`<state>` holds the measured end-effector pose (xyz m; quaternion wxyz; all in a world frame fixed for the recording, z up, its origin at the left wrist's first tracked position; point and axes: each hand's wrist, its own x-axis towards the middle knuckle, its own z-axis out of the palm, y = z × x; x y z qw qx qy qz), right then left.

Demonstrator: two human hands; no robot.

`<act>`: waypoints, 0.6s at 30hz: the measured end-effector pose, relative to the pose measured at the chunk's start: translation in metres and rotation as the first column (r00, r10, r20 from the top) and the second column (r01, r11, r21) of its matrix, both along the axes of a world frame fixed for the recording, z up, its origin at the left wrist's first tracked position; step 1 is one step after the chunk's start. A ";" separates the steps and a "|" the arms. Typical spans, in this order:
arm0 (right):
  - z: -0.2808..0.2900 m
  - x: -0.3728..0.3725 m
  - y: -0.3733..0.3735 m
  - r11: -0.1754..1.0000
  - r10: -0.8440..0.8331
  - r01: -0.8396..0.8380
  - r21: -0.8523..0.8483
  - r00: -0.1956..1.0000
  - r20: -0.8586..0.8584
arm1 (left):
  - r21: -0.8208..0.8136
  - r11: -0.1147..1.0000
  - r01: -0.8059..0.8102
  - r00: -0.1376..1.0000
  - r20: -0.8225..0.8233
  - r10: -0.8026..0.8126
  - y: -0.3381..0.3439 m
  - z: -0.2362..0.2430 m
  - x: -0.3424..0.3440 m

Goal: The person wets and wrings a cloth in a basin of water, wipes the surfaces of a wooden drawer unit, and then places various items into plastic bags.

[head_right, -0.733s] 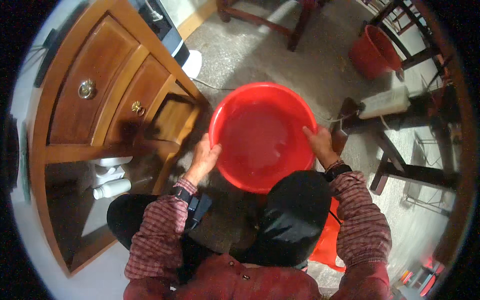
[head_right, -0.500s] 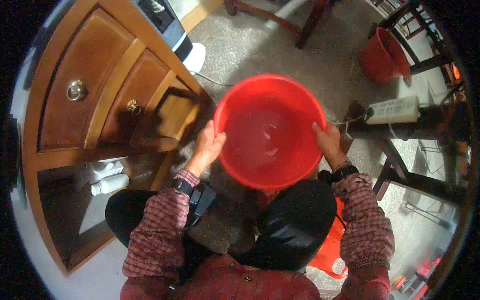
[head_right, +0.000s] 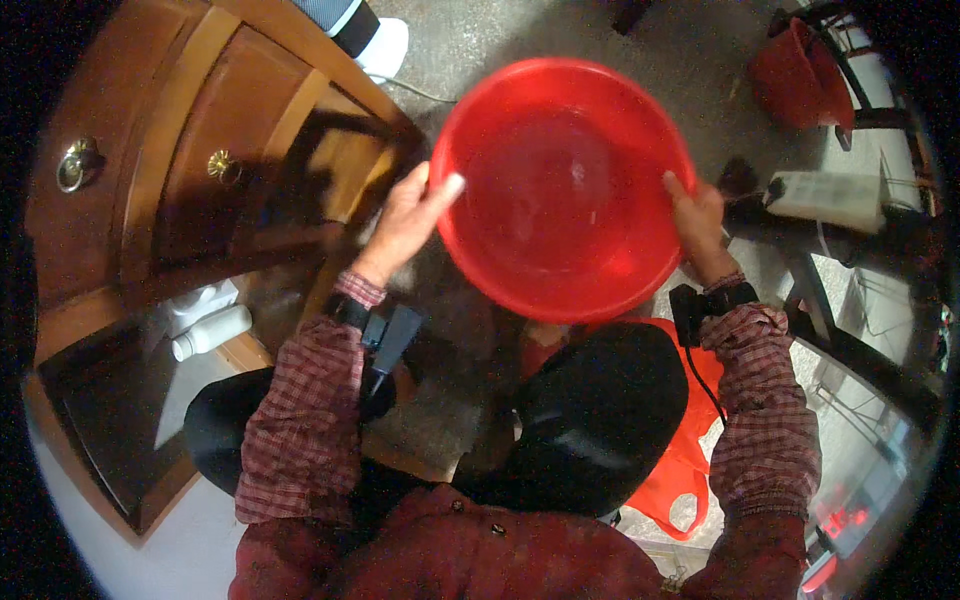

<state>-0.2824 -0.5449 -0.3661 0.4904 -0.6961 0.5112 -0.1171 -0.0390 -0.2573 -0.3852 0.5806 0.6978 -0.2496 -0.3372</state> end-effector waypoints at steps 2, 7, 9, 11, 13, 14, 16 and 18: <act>-0.001 -0.007 0.001 1.000 -0.030 0.031 0.007 0.999 -0.033 | 0.033 0.998 -0.051 0.934 -0.353 0.059 0.012 0.008 -0.002; 0.002 0.014 0.004 0.998 0.013 -0.017 0.056 0.997 0.075 | 0.558 0.822 0.113 0.969 0.121 -0.215 0.126 -0.146 -0.050; 0.000 0.004 0.003 0.999 -0.043 0.042 0.031 0.999 0.029 | 0.722 0.617 0.312 0.799 0.152 -0.582 0.128 -0.158 -0.087; -0.005 -0.006 0.001 0.997 -0.079 0.078 0.026 0.996 0.043 | 0.848 0.486 0.212 0.660 0.243 -0.711 0.117 -0.147 -0.123; -0.010 -0.007 -0.001 0.998 -0.061 0.056 0.042 0.992 0.111 | 0.891 0.442 0.105 0.615 0.291 -0.733 0.113 -0.155 -0.137; -0.011 -0.006 -0.001 0.998 -0.060 0.056 0.041 0.992 0.109 | 0.894 0.439 0.090 0.626 0.293 -0.723 0.113 -0.161 -0.138; -0.012 -0.007 -0.001 0.998 -0.061 0.058 0.039 0.993 0.102 | 0.898 0.422 0.128 0.720 0.209 -0.662 0.119 -0.170 -0.140; -0.016 -0.013 -0.007 0.999 -0.049 0.048 0.012 0.992 0.120 | 0.881 0.412 0.231 0.844 0.029 -0.536 0.117 -0.164 -0.138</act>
